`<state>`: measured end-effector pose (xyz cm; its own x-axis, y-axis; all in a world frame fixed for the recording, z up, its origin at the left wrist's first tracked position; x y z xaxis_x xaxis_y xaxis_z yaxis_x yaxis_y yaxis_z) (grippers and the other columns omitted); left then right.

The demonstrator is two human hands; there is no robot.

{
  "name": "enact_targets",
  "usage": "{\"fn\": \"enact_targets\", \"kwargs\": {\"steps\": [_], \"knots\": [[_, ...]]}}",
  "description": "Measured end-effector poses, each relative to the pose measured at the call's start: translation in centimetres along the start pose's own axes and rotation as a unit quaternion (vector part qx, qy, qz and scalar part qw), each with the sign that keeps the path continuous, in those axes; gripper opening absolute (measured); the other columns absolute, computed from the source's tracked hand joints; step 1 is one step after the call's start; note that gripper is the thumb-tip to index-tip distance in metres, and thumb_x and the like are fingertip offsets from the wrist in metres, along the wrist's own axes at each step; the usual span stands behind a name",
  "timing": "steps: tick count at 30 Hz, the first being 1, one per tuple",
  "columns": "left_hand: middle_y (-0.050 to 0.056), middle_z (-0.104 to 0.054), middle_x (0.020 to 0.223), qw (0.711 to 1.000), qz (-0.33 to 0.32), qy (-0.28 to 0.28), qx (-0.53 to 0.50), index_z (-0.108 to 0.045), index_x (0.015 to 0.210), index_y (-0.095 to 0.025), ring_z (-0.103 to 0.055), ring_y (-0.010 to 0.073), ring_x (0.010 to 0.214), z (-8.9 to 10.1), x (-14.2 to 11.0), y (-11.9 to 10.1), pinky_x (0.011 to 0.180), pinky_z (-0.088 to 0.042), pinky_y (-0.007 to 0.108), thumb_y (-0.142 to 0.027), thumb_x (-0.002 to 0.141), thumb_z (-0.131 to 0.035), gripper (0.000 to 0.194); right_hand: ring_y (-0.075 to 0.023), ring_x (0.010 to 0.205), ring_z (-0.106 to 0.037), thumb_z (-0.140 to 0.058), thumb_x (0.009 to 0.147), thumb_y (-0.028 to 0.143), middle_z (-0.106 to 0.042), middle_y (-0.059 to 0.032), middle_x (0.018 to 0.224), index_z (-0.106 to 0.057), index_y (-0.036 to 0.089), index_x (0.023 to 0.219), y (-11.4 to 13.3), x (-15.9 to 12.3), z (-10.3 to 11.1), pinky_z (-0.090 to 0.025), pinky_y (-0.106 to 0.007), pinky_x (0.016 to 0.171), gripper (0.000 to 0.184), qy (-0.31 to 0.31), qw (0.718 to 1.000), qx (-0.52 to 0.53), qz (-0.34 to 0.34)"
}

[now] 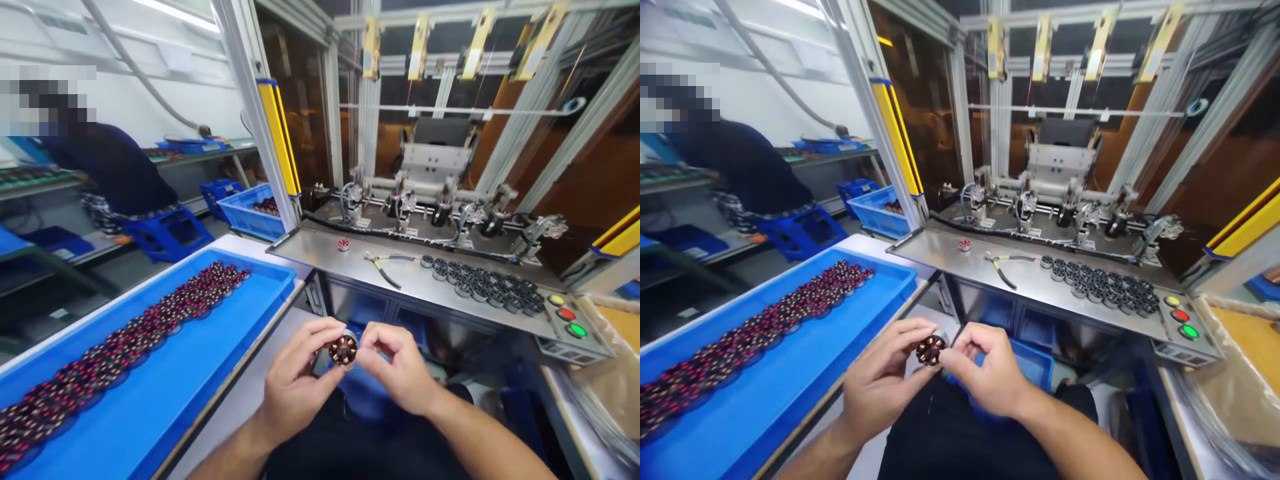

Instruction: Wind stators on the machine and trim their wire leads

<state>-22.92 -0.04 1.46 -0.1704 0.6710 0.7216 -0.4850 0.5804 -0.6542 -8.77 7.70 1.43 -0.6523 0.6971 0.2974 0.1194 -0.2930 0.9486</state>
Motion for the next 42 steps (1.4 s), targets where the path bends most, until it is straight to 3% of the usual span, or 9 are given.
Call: {"fn": "enact_targets", "kwargs": {"steps": [9, 13, 17, 21, 26, 28, 31, 35, 42], "knots": [[0.008, -0.066, 0.105, 0.98, 0.105, 0.021, -0.171, -0.07, 0.112, -0.026, -0.067, 0.0214, 0.096, -2.1, -1.6, -0.7, 0.079, -0.06, 0.029, -0.007, 0.07, -0.081, 0.048, -0.0081, 0.042, -0.049, -0.083, 0.07, 0.044, -0.058, 0.001, 0.052, -0.063, 0.015, 0.062, -3.4, -6.2, 1.8, -0.037, -0.021, 0.043, 0.036, 0.088, 0.941, 0.289, -0.149], [0.008, -0.066, 0.105, 0.991, 0.076, 0.025, -0.11, -0.069, 0.114, -0.026, -0.066, 0.0215, 0.095, -3.3, -2.3, -0.9, 0.081, -0.059, 0.032, -0.004, 0.072, -0.077, 0.049, -0.0103, 0.048, -0.059, -0.089, 0.062, 0.04, -0.071, -0.0035, 0.067, -0.069, 0.015, 0.083, -5.1, -8.4, -1.7, -0.047, -0.021, 0.045, 0.039, 0.023, 0.913, 0.348, -0.212], [0.008, -0.066, 0.106, 0.992, 0.084, 0.031, -0.089, -0.069, 0.114, -0.026, -0.067, 0.0217, 0.095, -4.3, -2.5, -0.7, 0.082, -0.059, 0.033, -0.004, 0.071, -0.079, 0.05, -0.0035, 0.034, -0.046, -0.082, 0.072, 0.042, -0.062, 0.0024, 0.05, -0.065, 0.015, 0.071, -5.3, -10.0, -3.5, -0.036, -0.013, 0.034, 0.033, -0.051, 0.894, 0.373, -0.241], [0.008, -0.069, 0.103, 0.976, 0.145, 0.039, -0.155, -0.072, 0.11, -0.025, -0.067, 0.0228, 0.095, -4.7, -2.4, -0.1, 0.081, -0.06, 0.033, -0.011, 0.069, -0.083, 0.045, -0.0048, 0.029, -0.047, -0.086, 0.069, 0.035, -0.058, 0.0036, 0.044, -0.07, 0.014, 0.07, -4.9, -10.8, -2.7, -0.029, -0.011, 0.028, 0.027, -0.007, 0.901, 0.359, -0.243], [0.007, -0.071, 0.118, 0.939, 0.222, 0.08, -0.252, -0.066, 0.123, -0.03, -0.071, 0.0194, 0.101, -5.1, -3.3, 0.4, 0.088, -0.06, 0.028, -0.009, 0.079, -0.076, 0.05, -0.0121, 0.055, -0.067, -0.086, 0.067, 0.048, -0.072, -0.0051, 0.069, -0.074, 0.014, 0.083, -3.8, -9.1, 1.0, -0.051, -0.02, 0.051, 0.039, -0.01, 0.929, 0.313, -0.199], [0.007, -0.07, 0.125, 0.917, 0.256, 0.107, -0.286, -0.059, 0.131, -0.033, -0.071, 0.0183, 0.105, -5.5, -4.0, 0.4, 0.09, -0.059, 0.027, -0.008, 0.084, -0.07, 0.054, -0.0108, 0.057, -0.064, -0.077, 0.075, 0.059, -0.071, -0.0045, 0.071, -0.072, 0.013, 0.084, -3.2, -8.4, 2.4, -0.05, -0.021, 0.054, 0.047, -0.043, 0.937, 0.294, -0.184], [0.009, -0.069, 0.128, 0.902, 0.284, 0.136, -0.297, -0.06, 0.13, -0.028, -0.071, 0.0195, 0.108, -6.2, -4.6, 0.1, 0.092, -0.059, 0.026, -0.009, 0.085, -0.069, 0.05, -0.0075, 0.048, -0.054, -0.074, 0.083, 0.045, -0.063, -0.0002, 0.06, -0.066, 0.013, 0.071, -2.6, -7.9, 2.9, -0.043, -0.02, 0.05, 0.035, -0.057, 0.943, 0.266, -0.191], [0.005, -0.077, 0.111, 0.882, 0.335, 0.098, -0.316, -0.068, 0.111, -0.023, -0.074, 0.0155, 0.093, -6.7, -4.7, 0.1, 0.082, -0.059, 0.018, -0.007, 0.07, -0.083, 0.046, -0.0047, 0.044, -0.045, -0.071, 0.087, 0.038, -0.057, 0.0039, 0.054, -0.059, 0.015, 0.067, -2.6, -8.6, 1.6, -0.036, -0.019, 0.049, 0.032, -0.045, 0.946, 0.25, -0.203], [0.004, -0.078, 0.106, 0.849, 0.328, 0.072, -0.409, -0.069, 0.104, -0.025, -0.072, 0.0115, 0.085, -6.0, -4.2, 0.6, 0.076, -0.056, 0.015, -0.007, 0.066, -0.085, 0.045, -0.0077, 0.045, -0.046, -0.075, 0.08, 0.039, -0.056, 0.0021, 0.056, -0.063, 0.016, 0.064, -2.9, -10.5, 2.3, -0.033, -0.022, 0.045, 0.032, 0.122, 0.952, 0.17, -0.223]]}}
Point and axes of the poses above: each hand's wrist, its own x-axis towards the middle knuckle, its own z-axis out of the back of the hand, y = z × x, the point moved 5 cm from there along x, towards the middle knuckle
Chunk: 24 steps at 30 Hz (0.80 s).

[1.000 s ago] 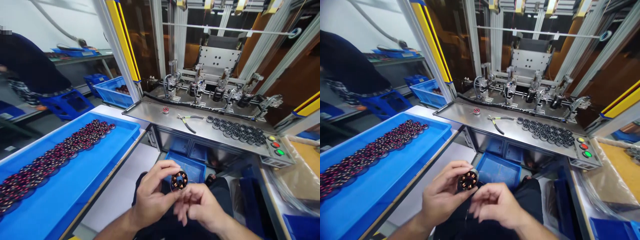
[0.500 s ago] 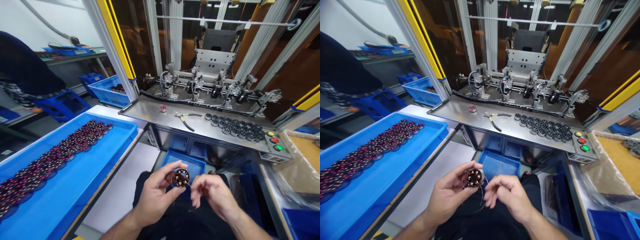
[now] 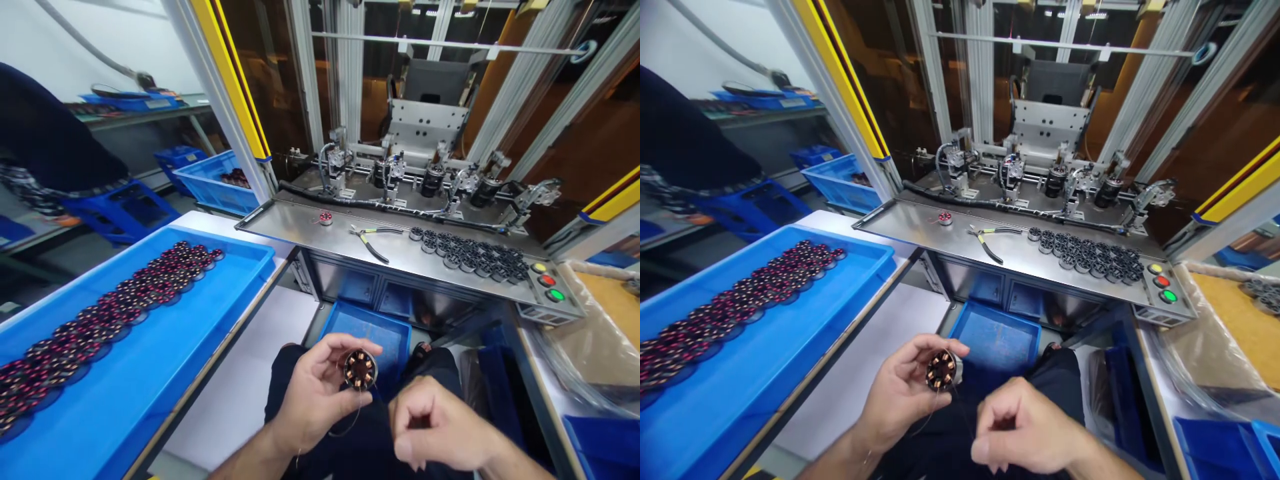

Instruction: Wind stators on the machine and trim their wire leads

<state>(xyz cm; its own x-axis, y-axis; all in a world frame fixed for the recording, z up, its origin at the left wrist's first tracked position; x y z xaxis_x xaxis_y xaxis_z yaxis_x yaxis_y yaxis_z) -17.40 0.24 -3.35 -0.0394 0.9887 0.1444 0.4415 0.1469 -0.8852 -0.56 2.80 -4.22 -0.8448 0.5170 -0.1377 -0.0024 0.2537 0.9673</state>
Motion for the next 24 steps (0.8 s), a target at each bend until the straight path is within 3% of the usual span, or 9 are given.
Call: {"fn": "enact_targets", "kwargs": {"steps": [2, 4, 6, 8, 12, 16, 19, 21, 24], "knots": [[0.005, -0.076, 0.11, 0.999, 0.002, 0.016, 0.039, -0.069, 0.105, -0.026, -0.072, 0.0141, 0.092, 0.2, -0.2, -0.1, 0.084, -0.056, 0.02, -0.006, 0.07, -0.083, 0.042, -0.0108, 0.056, -0.052, -0.077, 0.079, 0.039, -0.06, 0.0002, 0.064, -0.068, 0.016, 0.07, 1.4, -0.4, 1.5, -0.038, -0.024, 0.055, 0.027, -0.032, 0.995, -0.088, 0.015], [0.005, -0.07, 0.119, 0.996, -0.002, 0.037, 0.086, -0.069, 0.109, -0.028, -0.071, 0.0163, 0.097, 0.1, -0.3, -0.2, 0.089, -0.056, 0.025, -0.007, 0.076, -0.078, 0.04, -0.0124, 0.065, -0.051, -0.079, 0.077, 0.044, -0.059, 0.0007, 0.07, -0.067, 0.018, 0.077, 3.5, -0.6, 2.7, -0.038, -0.026, 0.062, 0.029, -0.119, 0.979, -0.153, 0.063], [0.006, -0.062, 0.123, 0.99, -0.013, 0.061, 0.129, -0.069, 0.113, -0.03, -0.07, 0.0154, 0.095, -0.4, -0.5, -0.2, 0.088, -0.056, 0.026, -0.009, 0.081, -0.073, 0.039, -0.0127, 0.066, -0.049, -0.083, 0.072, 0.046, -0.056, 0.0024, 0.071, -0.063, 0.019, 0.077, 5.3, -0.5, 2.5, -0.037, -0.027, 0.062, 0.034, -0.176, 0.961, -0.186, 0.107], [0.005, -0.057, 0.119, 0.984, -0.027, 0.083, 0.155, -0.068, 0.117, -0.032, -0.068, 0.012, 0.089, -1.0, -0.6, -0.3, 0.081, -0.056, 0.022, -0.01, 0.083, -0.071, 0.04, -0.0123, 0.064, -0.047, -0.083, 0.072, 0.044, -0.053, 0.0037, 0.068, -0.057, 0.019, 0.073, 6.0, 0.2, 1.4, -0.036, -0.027, 0.061, 0.035, -0.183, 0.956, -0.197, 0.118], [0.006, -0.059, 0.116, 0.989, -0.039, 0.087, 0.116, -0.069, 0.119, -0.032, -0.065, 0.0138, 0.096, -1.2, -0.6, -0.5, 0.082, -0.054, 0.02, -0.011, 0.083, -0.072, 0.042, -0.0124, 0.066, -0.048, -0.068, 0.088, 0.037, -0.053, 0.0029, 0.07, -0.053, 0.02, 0.072, 5.0, 1.2, -0.4, -0.039, -0.027, 0.064, 0.027, -0.191, 0.963, -0.137, 0.134], [0.008, -0.063, 0.12, 0.996, 0.03, 0.082, -0.021, -0.069, 0.118, -0.027, -0.067, 0.0166, 0.093, -0.9, -0.3, 0.1, 0.083, -0.055, 0.025, -0.024, 0.08, -0.076, 0.039, -0.0126, 0.071, -0.055, -0.062, 0.094, 0.03, -0.057, 0.0025, 0.076, -0.055, 0.021, 0.079, 3.4, 0.9, -0.7, -0.044, -0.027, 0.068, 0.019, -0.236, 0.95, -0.07, 0.19], [0.011, -0.064, 0.116, 0.992, 0.051, 0.076, -0.086, -0.068, 0.121, -0.02, -0.065, 0.017, 0.087, -1.3, -0.1, 0.6, 0.075, -0.055, 0.023, -0.042, 0.066, -0.086, 0.062, -0.0127, 0.074, -0.058, -0.059, 0.096, 0.026, -0.06, 0.0023, 0.078, -0.056, 0.022, 0.082, 2.5, 0.7, -1.1, -0.045, -0.027, 0.07, 0.015, -0.241, 0.943, -0.073, 0.218], [0.008, -0.062, 0.113, 0.996, 0.03, 0.039, -0.073, -0.071, 0.114, -0.022, -0.063, 0.0138, 0.083, -1.3, 0.1, 0.8, 0.071, -0.054, 0.02, -0.039, 0.059, -0.091, 0.062, -0.0126, 0.074, -0.058, -0.059, 0.096, 0.025, -0.059, 0.0023, 0.078, -0.056, 0.022, 0.083, 2.1, 0.6, -1.3, -0.045, -0.027, 0.071, 0.014, -0.249, 0.938, -0.088, 0.225], [0.004, -0.061, 0.106, 0.999, -0.03, -0.013, 0.028, -0.074, 0.103, -0.026, -0.063, 0.0108, 0.083, -1.3, 0.0, 0.8, 0.073, -0.054, 0.017, -0.018, 0.067, -0.086, 0.039, -0.0113, 0.071, -0.052, -0.057, 0.097, 0.026, -0.055, 0.0032, 0.075, -0.054, 0.022, 0.08, 1.6, 0.6, -1.0, -0.043, -0.025, 0.068, 0.018, -0.277, 0.935, -0.079, 0.208]]}}
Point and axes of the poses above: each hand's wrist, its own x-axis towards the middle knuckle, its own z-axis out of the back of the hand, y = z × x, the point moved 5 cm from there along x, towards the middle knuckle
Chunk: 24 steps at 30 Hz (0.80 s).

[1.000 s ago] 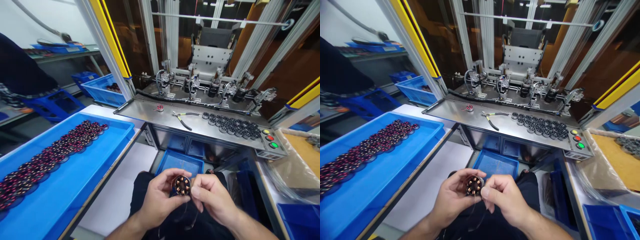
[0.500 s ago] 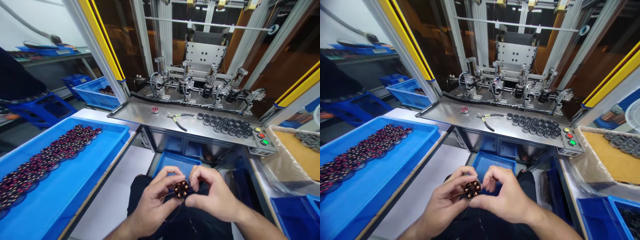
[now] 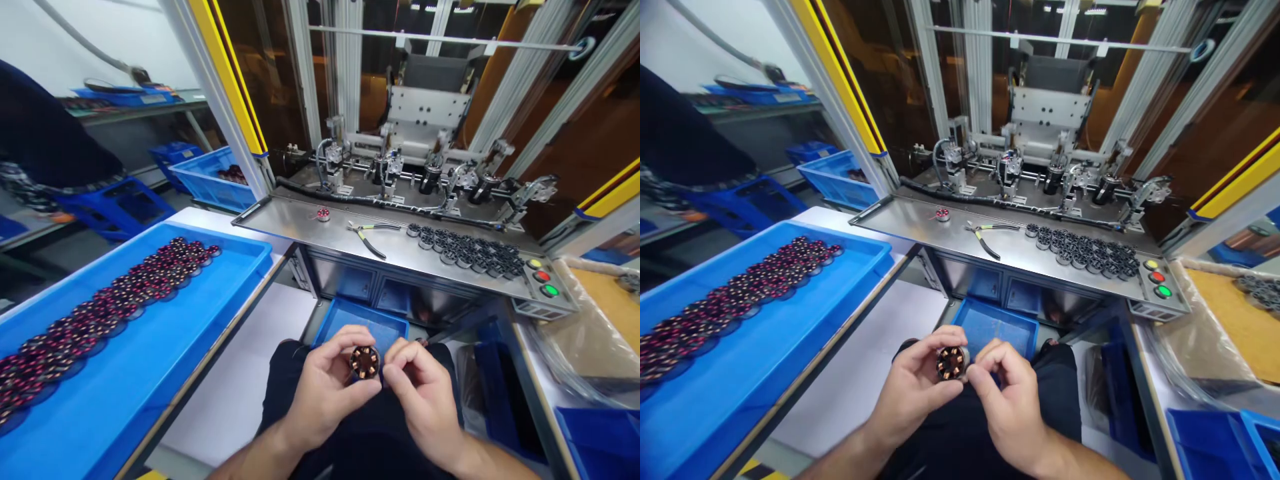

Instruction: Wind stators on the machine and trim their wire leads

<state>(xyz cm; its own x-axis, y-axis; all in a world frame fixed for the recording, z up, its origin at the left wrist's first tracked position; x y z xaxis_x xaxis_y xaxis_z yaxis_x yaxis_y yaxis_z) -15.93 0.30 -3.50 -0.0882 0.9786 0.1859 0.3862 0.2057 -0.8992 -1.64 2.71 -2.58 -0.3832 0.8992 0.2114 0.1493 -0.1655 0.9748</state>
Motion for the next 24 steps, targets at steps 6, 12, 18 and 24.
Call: {"fn": "enact_targets", "kwargs": {"steps": [6, 12, 18, 24], "knots": [[0.006, -0.067, 0.105, 0.96, -0.177, -0.008, 0.218, -0.065, 0.116, -0.024, -0.066, 0.0172, 0.098, -0.2, -1.0, -1.3, 0.087, -0.056, 0.025, 0.002, 0.069, -0.074, 0.055, -0.0149, 0.085, -0.049, -0.068, 0.09, 0.033, -0.051, 0.0012, 0.089, -0.055, 0.024, 0.09, -0.1, 0.3, -0.4, -0.042, -0.028, 0.079, 0.016, 0.029, 0.997, 0.063, -0.023], [0.008, -0.069, 0.106, 0.952, -0.207, -0.024, 0.223, -0.066, 0.114, -0.021, -0.069, 0.0195, 0.096, 0.1, -1.1, -1.7, 0.082, -0.06, 0.028, 0.001, 0.068, -0.074, 0.051, -0.0142, 0.079, -0.045, -0.05, 0.1, 0.038, -0.049, 0.0007, 0.085, -0.05, 0.022, 0.082, -2.3, -0.7, -1.5, -0.041, -0.028, 0.076, 0.024, -0.039, 0.981, 0.156, -0.107], [0.009, -0.07, 0.108, 0.929, -0.216, -0.001, 0.302, -0.065, 0.118, -0.022, -0.069, 0.0214, 0.096, 0.2, -1.5, -2.0, 0.084, -0.06, 0.032, 0.001, 0.068, -0.074, 0.056, -0.0174, 0.097, -0.051, -0.068, 0.089, 0.036, -0.051, -0.0019, 0.106, -0.055, 0.026, 0.1, -1.0, -0.4, -1.3, -0.043, -0.031, 0.088, 0.019, -0.025, 0.996, 0.083, -0.015], [0.008, -0.072, 0.106, 0.932, -0.215, -0.01, 0.291, -0.067, 0.117, -0.023, -0.071, 0.0212, 0.095, 0.2, -1.5, -2.1, 0.083, -0.061, 0.03, 0.001, 0.068, -0.074, 0.055, -0.0135, 0.077, -0.048, -0.056, 0.098, 0.032, -0.051, 0.0009, 0.081, -0.053, 0.022, 0.078, -0.8, 0.3, -0.8, -0.042, -0.027, 0.074, 0.023, -0.1, 0.993, 0.056, -0.042]]}}
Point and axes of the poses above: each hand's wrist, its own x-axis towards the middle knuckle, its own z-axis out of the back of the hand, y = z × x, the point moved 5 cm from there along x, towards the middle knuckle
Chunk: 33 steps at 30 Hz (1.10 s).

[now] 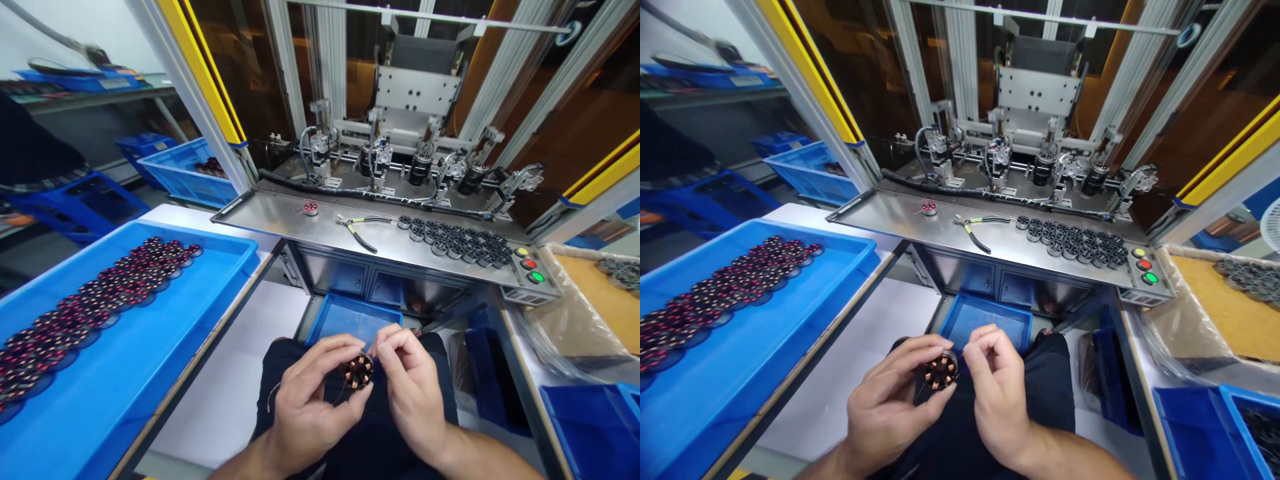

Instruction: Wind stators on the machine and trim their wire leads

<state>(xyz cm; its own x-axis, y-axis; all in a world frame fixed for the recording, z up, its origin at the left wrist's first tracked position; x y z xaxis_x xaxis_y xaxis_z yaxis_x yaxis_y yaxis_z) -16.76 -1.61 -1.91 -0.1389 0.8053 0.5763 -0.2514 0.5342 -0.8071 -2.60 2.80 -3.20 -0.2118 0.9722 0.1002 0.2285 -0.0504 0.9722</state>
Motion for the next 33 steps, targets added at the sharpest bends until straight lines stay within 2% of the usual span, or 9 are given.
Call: {"fn": "enact_targets", "kwargs": {"steps": [3, 7, 10, 15, 20, 25, 27, 30, 33], "knots": [[0.008, -0.074, 0.102, 0.997, 0.036, -0.03, -0.059, -0.071, 0.11, -0.023, -0.072, 0.021, 0.093, 0.3, 0.4, 0.2, 0.079, -0.062, 0.028, -0.002, 0.067, -0.076, 0.048, -0.0138, 0.082, -0.05, -0.062, 0.094, 0.039, -0.053, 0.0004, 0.088, -0.056, 0.023, 0.086, -0.6, -0.2, -0.3, -0.044, -0.026, 0.078, 0.019, 0.025, 0.998, 0.055, -0.013], [0.01, -0.075, 0.101, 0.991, 0.074, -0.048, -0.098, -0.074, 0.105, -0.021, -0.073, 0.0213, 0.09, 0.7, 0.7, 0.4, 0.078, -0.062, 0.027, -0.003, 0.065, -0.079, 0.044, -0.0151, 0.084, -0.054, -0.079, 0.079, 0.041, -0.056, -0.0009, 0.094, -0.061, 0.024, 0.099, -0.8, -0.7, -0.5, -0.047, -0.027, 0.078, 0.032, 0.083, 0.994, 0.071, -0.009], [0.011, -0.075, 0.101, 0.992, 0.071, -0.046, -0.098, -0.075, 0.105, -0.02, -0.073, 0.0216, 0.091, 0.9, 0.8, 0.3, 0.08, -0.062, 0.028, -0.004, 0.065, -0.081, 0.043, -0.015, 0.074, -0.054, -0.072, 0.086, 0.035, -0.057, -0.0009, 0.079, -0.064, 0.021, 0.083, -0.5, -0.9, -0.2, -0.046, -0.028, 0.07, 0.017, 0.067, 0.997, 0.037, 0.009], [0.01, -0.075, 0.099, 0.996, 0.047, -0.039, -0.072, -0.074, 0.105, -0.02, -0.073, 0.0222, 0.091, 1.0, 0.7, -0.3, 0.078, -0.062, 0.028, -0.004, 0.064, -0.081, 0.045, -0.0142, 0.068, -0.053, -0.068, 0.089, 0.031, -0.056, 0.0001, 0.07, -0.063, 0.02, 0.073, 0.4, -0.9, 0.2, -0.044, -0.028, 0.065, 0.02, 0.037, 0.999, 0.008, 0.03], [0.008, -0.076, 0.097, 0.998, 0.027, -0.026, -0.048, -0.073, 0.106, -0.021, -0.073, 0.0211, 0.09, 0.9, 0.7, -0.9, 0.079, -0.062, 0.028, -0.002, 0.065, -0.077, 0.046, -0.0151, 0.072, -0.055, -0.068, 0.089, 0.03, -0.058, -0.0015, 0.075, -0.064, 0.02, 0.079, 1.4, -0.8, -0.1, -0.046, -0.028, 0.068, 0.016, 0.079, 0.996, -0.014, 0.039], [0.007, -0.075, 0.098, 0.999, 0.021, -0.012, -0.047, -0.071, 0.108, -0.023, -0.072, 0.0199, 0.091, 0.6, 0.7, -1.1, 0.081, -0.06, 0.026, -0.003, 0.065, -0.076, 0.048, -0.013, 0.068, -0.055, -0.061, 0.094, 0.023, -0.058, 0.0005, 0.072, -0.062, 0.021, 0.077, 2.6, -1.1, 0.2, -0.045, -0.026, 0.065, 0.017, 0.049, 0.992, -0.063, 0.098], [0.006, -0.074, 0.096, 0.998, 0.018, -0.014, -0.051, -0.071, 0.108, -0.023, -0.071, 0.0189, 0.089, 0.6, 0.9, -1.3, 0.08, -0.06, 0.025, -0.002, 0.064, -0.074, 0.048, -0.0133, 0.069, -0.056, -0.061, 0.093, 0.022, -0.058, 0.0007, 0.073, -0.062, 0.022, 0.079, 3.0, -1.2, 0.2, -0.046, -0.026, 0.065, 0.014, 0.062, 0.988, -0.078, 0.118], [0.005, -0.073, 0.094, 0.996, 0.03, -0.008, -0.085, -0.069, 0.108, -0.023, -0.071, 0.0174, 0.084, 0.5, 1.3, -1.5, 0.074, -0.06, 0.023, 0.0, 0.064, -0.068, 0.05, -0.016, 0.076, -0.059, -0.059, 0.091, 0.018, -0.061, -0.0018, 0.08, -0.065, 0.023, 0.091, 3.5, -1.2, 0.2, -0.048, -0.029, 0.07, 0.008, 0.11, 0.977, -0.104, 0.151], [0.005, -0.072, 0.095, 0.992, 0.048, 0.009, -0.115, -0.069, 0.109, -0.023, -0.07, 0.0177, 0.083, 0.3, 1.4, -1.5, 0.072, -0.06, 0.023, 0.001, 0.062, -0.065, 0.053, -0.019, 0.086, -0.06, -0.059, 0.089, 0.011, -0.063, -0.0051, 0.089, -0.065, 0.023, 0.106, 3.8, -0.9, 0.4, -0.05, -0.033, 0.075, 0.022, 0.124, 0.965, -0.137, 0.186]]}}
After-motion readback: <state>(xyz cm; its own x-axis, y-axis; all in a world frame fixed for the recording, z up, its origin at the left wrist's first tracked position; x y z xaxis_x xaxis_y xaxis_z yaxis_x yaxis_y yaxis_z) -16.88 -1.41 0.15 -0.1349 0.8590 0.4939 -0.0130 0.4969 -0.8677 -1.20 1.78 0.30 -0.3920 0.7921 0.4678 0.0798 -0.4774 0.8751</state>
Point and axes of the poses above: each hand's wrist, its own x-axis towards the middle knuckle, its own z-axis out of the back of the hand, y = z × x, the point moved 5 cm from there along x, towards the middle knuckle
